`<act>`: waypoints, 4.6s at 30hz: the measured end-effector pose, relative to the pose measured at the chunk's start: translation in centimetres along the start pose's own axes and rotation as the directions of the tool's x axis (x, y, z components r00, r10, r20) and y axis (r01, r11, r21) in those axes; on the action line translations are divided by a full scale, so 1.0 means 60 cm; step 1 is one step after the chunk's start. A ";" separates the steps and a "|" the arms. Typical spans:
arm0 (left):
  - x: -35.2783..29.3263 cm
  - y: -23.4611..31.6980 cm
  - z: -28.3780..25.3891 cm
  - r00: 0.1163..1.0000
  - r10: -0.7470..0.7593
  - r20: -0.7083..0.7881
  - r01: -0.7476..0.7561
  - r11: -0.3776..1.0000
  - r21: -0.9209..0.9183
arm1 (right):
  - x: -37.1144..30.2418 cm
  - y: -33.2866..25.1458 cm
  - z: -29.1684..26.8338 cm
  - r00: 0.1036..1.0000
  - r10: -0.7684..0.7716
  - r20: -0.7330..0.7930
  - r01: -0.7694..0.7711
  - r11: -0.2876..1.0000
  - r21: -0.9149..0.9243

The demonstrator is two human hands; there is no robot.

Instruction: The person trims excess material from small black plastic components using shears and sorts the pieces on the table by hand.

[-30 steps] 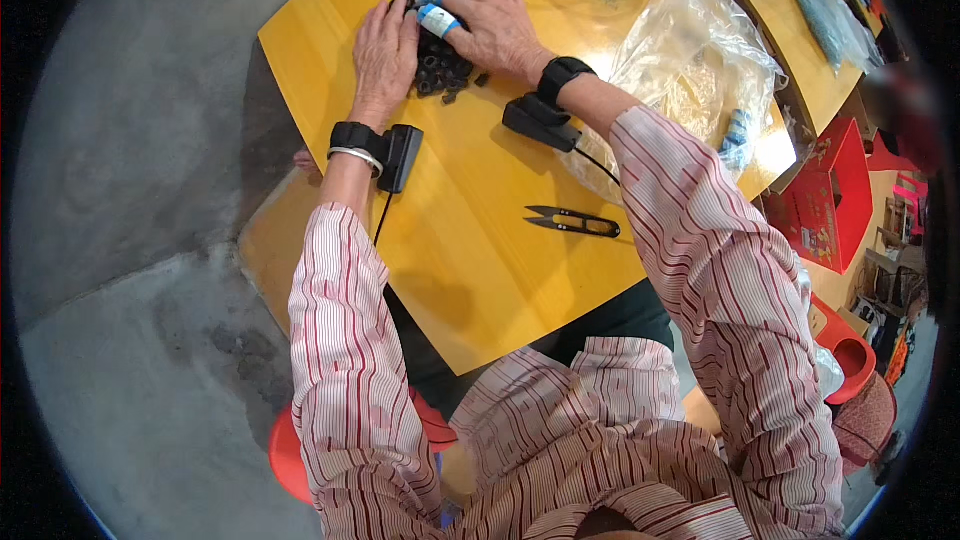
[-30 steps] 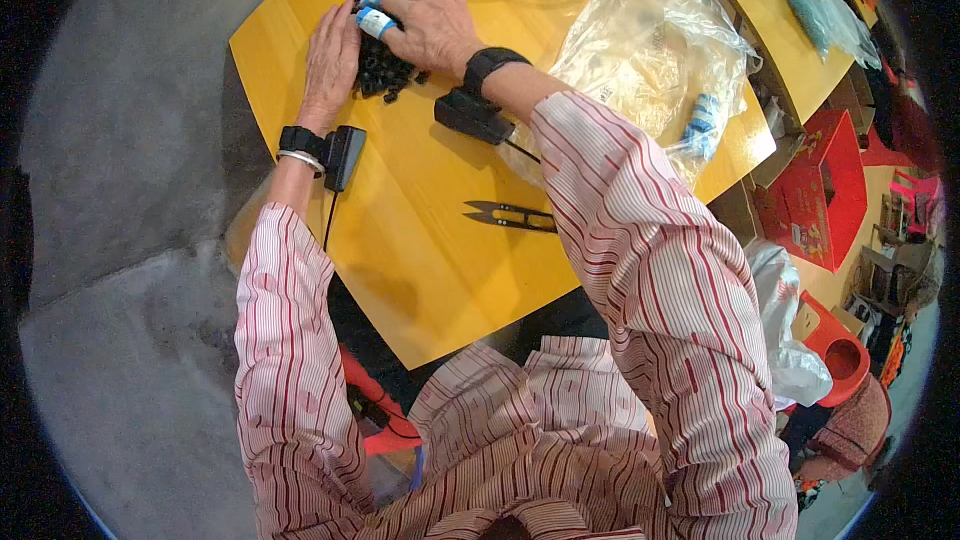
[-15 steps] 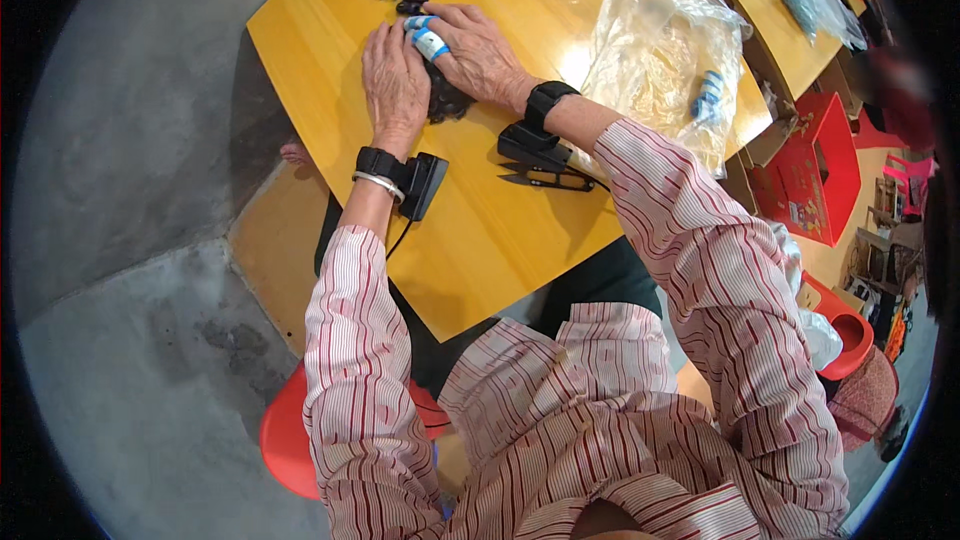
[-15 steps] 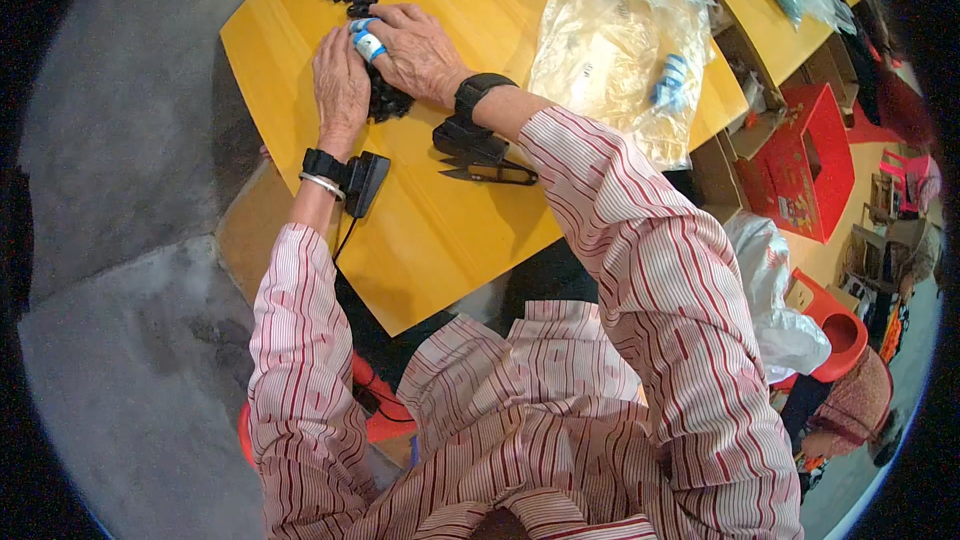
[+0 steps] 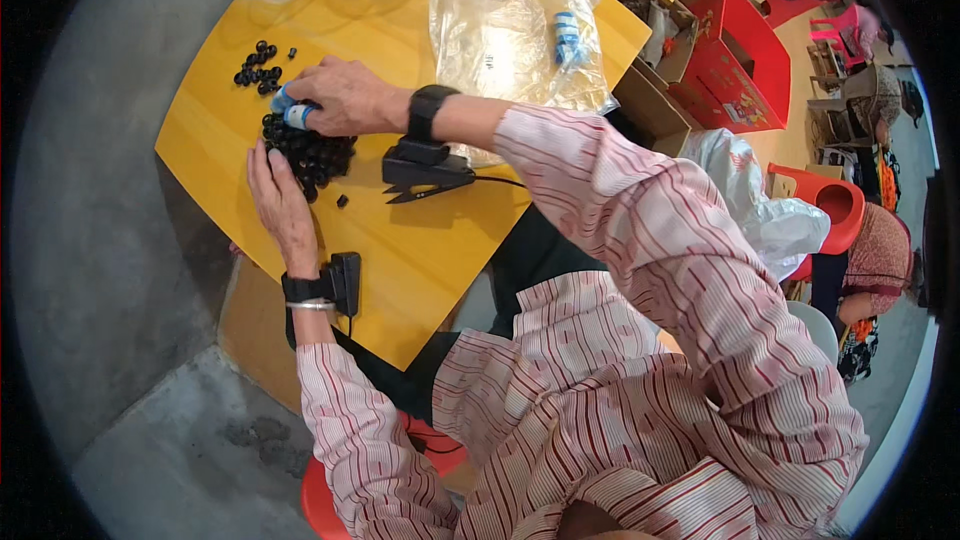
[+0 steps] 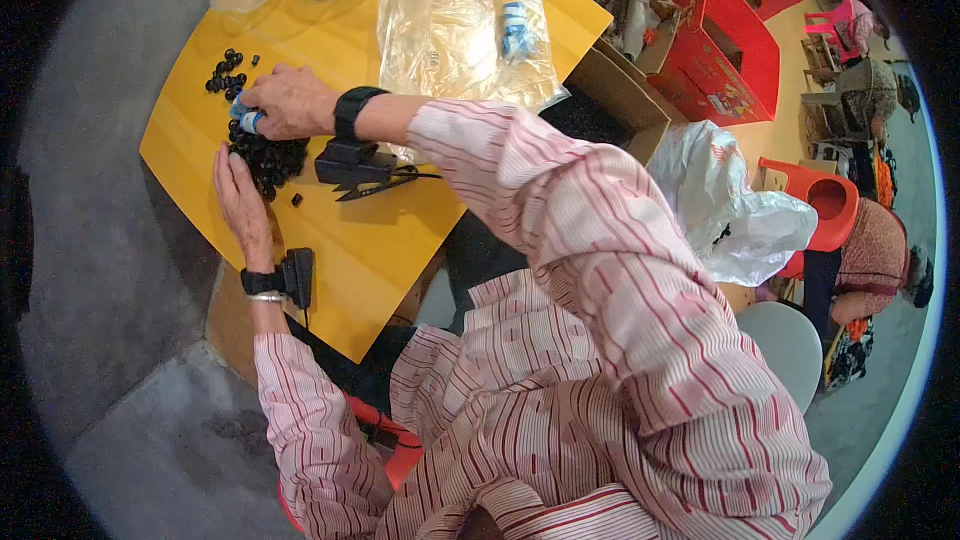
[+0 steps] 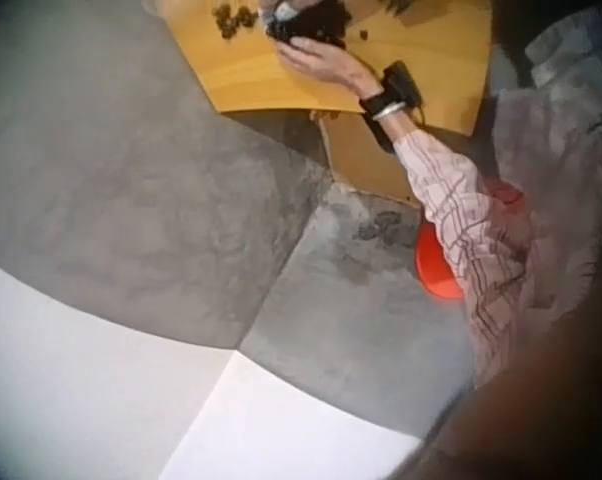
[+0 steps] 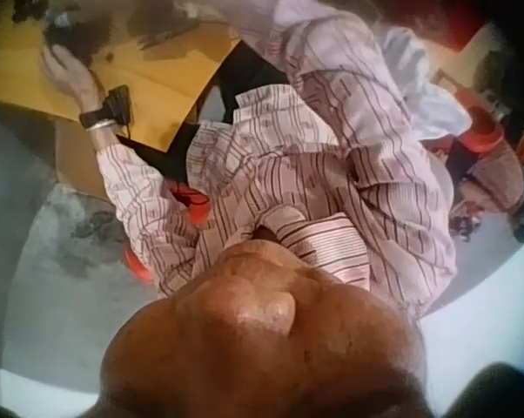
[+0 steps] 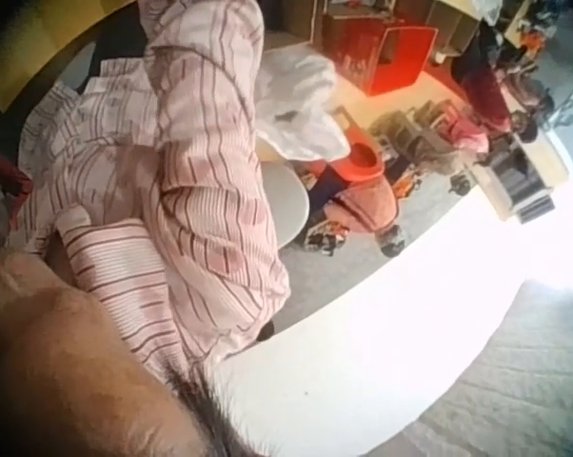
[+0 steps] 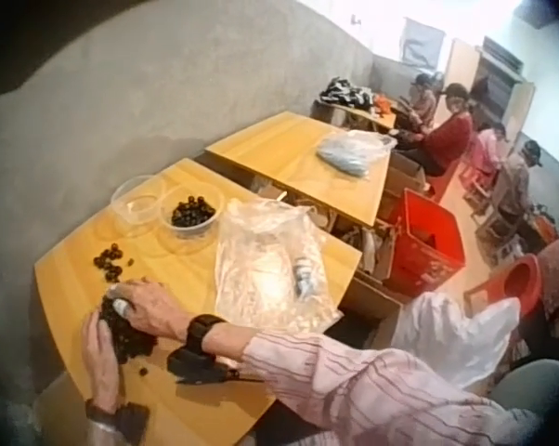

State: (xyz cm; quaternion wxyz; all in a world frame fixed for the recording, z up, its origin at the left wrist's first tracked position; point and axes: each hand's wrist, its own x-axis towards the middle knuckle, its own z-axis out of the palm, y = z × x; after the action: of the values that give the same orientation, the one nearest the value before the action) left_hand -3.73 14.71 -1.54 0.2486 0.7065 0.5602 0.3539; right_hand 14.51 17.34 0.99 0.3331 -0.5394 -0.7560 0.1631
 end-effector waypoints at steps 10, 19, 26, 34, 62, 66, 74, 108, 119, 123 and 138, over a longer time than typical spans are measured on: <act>-0.079 0.068 -0.052 0.989 0.150 -0.015 -0.148 0.983 0.112 | -0.165 0.138 -0.274 0.978 0.098 -0.183 -0.121 0.985 -0.123; -0.071 0.234 0.062 0.696 0.607 0.383 -0.667 0.745 0.031 | -0.152 0.224 -0.278 0.997 0.023 0.079 0.025 0.833 -0.552; -0.040 0.224 0.141 0.745 0.317 0.587 -0.557 0.781 0.285 | -0.115 0.178 -0.284 0.988 -0.151 0.011 0.131 0.816 -0.563; -0.032 0.196 0.145 0.817 0.328 0.474 -0.425 0.899 0.110 | -0.132 0.170 -0.305 0.994 0.064 0.094 0.004 0.805 -0.593; -0.035 0.196 0.145 0.849 0.290 0.442 -0.395 0.903 0.166 | -0.091 0.093 -0.353 0.998 0.065 -0.020 -0.058 0.670 -0.740; -0.041 0.203 0.139 0.876 0.219 0.430 -0.328 0.924 0.197 | -0.100 0.110 -0.347 0.997 0.072 -0.022 -0.065 0.666 -0.743; -0.056 0.205 0.115 0.854 0.238 0.463 -0.359 0.913 0.193 | -0.127 0.064 -0.344 1.000 -0.013 0.006 0.013 0.631 -0.776; -0.133 0.099 -0.052 0.973 -0.075 0.217 0.067 0.997 0.041 | -0.206 0.103 -0.188 1.000 -0.006 -0.010 0.000 0.892 -0.452; -0.131 0.086 -0.049 0.970 -0.102 0.221 0.098 0.995 0.032 | -0.214 0.116 -0.224 0.998 -0.034 -0.052 0.009 0.909 -0.417; -0.133 0.084 -0.047 0.970 -0.089 0.228 0.084 0.996 0.032 | -0.225 0.133 -0.217 0.999 0.028 0.039 -0.008 0.899 -0.438; -0.126 0.050 -0.048 0.984 -0.127 0.124 0.117 0.990 0.084 | -0.234 0.102 -0.200 0.985 -0.006 0.175 0.059 0.951 -0.303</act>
State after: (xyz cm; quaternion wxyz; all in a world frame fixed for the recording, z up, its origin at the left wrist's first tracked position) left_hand -5.03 6.52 0.82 0.2784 0.7010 0.5984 0.2701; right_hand 29.76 5.22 1.38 0.1813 -0.5560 -0.8068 0.0839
